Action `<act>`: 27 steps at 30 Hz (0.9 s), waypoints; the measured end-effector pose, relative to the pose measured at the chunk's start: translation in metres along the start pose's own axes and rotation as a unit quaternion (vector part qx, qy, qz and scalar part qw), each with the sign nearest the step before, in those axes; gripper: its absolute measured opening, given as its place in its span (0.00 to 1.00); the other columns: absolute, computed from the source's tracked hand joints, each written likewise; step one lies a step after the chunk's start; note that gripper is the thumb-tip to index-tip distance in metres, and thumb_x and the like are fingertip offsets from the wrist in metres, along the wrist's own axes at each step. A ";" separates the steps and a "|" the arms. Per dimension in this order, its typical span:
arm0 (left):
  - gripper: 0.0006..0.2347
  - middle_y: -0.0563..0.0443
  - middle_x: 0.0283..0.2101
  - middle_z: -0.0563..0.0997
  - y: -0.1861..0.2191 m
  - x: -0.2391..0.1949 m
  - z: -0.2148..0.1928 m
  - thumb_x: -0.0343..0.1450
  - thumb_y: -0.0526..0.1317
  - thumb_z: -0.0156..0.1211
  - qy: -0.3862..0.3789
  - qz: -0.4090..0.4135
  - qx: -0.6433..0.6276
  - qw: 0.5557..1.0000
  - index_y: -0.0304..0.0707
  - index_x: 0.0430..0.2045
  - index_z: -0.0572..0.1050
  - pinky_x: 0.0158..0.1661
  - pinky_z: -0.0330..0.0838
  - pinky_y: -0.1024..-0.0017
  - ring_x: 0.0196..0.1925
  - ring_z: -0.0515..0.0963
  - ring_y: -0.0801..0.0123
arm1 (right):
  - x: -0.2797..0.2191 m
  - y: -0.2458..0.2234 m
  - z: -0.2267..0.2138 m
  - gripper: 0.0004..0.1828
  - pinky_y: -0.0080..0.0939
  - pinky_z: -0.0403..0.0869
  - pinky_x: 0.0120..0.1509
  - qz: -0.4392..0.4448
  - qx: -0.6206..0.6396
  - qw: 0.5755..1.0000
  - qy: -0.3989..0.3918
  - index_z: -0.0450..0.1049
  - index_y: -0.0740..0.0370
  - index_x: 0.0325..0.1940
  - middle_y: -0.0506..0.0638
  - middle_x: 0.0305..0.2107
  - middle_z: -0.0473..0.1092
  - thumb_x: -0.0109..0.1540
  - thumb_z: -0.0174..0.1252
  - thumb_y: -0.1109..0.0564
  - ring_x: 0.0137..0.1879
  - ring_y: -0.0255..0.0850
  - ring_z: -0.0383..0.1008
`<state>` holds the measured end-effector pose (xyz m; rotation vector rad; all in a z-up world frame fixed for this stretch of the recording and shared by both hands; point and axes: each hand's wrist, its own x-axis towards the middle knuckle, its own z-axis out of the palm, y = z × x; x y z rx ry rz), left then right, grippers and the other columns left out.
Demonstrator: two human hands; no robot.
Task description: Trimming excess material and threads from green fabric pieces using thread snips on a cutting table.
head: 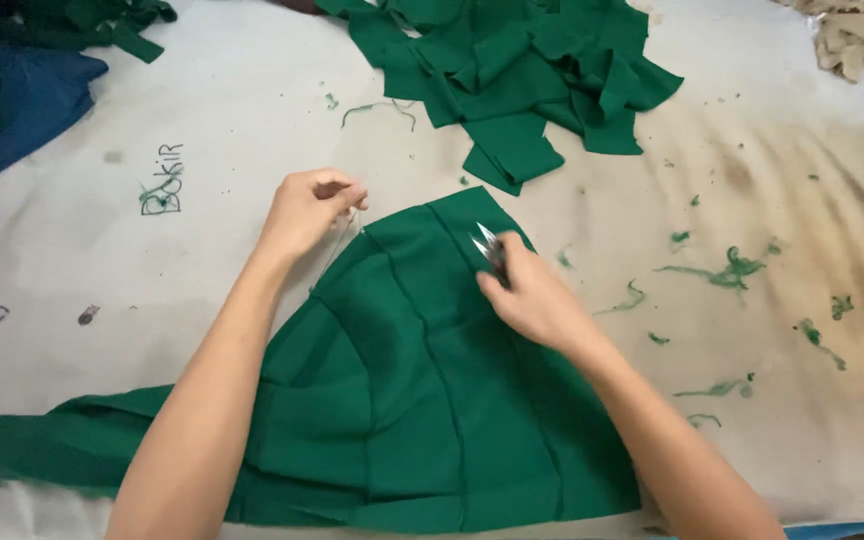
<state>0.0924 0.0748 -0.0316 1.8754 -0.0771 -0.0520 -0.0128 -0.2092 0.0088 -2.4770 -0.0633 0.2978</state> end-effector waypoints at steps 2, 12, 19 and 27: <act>0.04 0.49 0.33 0.86 -0.004 0.003 0.002 0.73 0.39 0.64 0.010 0.012 -0.005 1.000 0.43 0.35 0.84 0.30 0.80 0.80 0.31 0.82 0.73 | 0.007 -0.033 -0.004 0.21 0.62 0.73 0.44 -0.003 -0.012 1.000 -0.027 0.62 0.65 0.60 0.68 0.34 0.74 0.68 0.47 0.50 0.44 0.67 0.78; 0.03 0.45 0.29 0.81 -0.048 0.033 0.005 0.75 0.34 0.59 -0.010 0.066 -0.104 0.992 0.35 0.35 0.80 0.27 0.77 0.81 0.28 0.79 0.74 | 0.058 -0.084 0.051 0.26 0.62 0.75 0.55 -0.039 -0.037 0.997 -0.055 0.74 0.65 0.57 0.68 0.42 0.77 0.66 0.49 0.43 0.54 0.66 0.78; 0.04 0.50 0.22 0.77 -0.032 0.025 0.003 0.76 0.35 0.60 -0.006 0.067 -0.057 0.996 0.38 0.33 0.81 0.23 0.71 0.78 0.22 0.75 0.75 | 0.060 -0.084 0.051 0.26 0.62 0.76 0.52 -0.053 -0.001 0.997 -0.049 0.75 0.65 0.58 0.68 0.42 0.78 0.65 0.50 0.44 0.52 0.66 0.79; 0.03 0.49 0.26 0.79 -0.027 0.022 0.003 0.75 0.34 0.60 0.002 0.058 -0.067 0.996 0.38 0.33 0.81 0.28 0.73 0.80 0.27 0.77 0.77 | 0.052 -0.096 0.042 0.27 0.61 0.77 0.54 -0.067 0.012 0.995 -0.073 0.74 0.70 0.60 0.70 0.45 0.77 0.67 0.47 0.47 0.52 0.66 0.79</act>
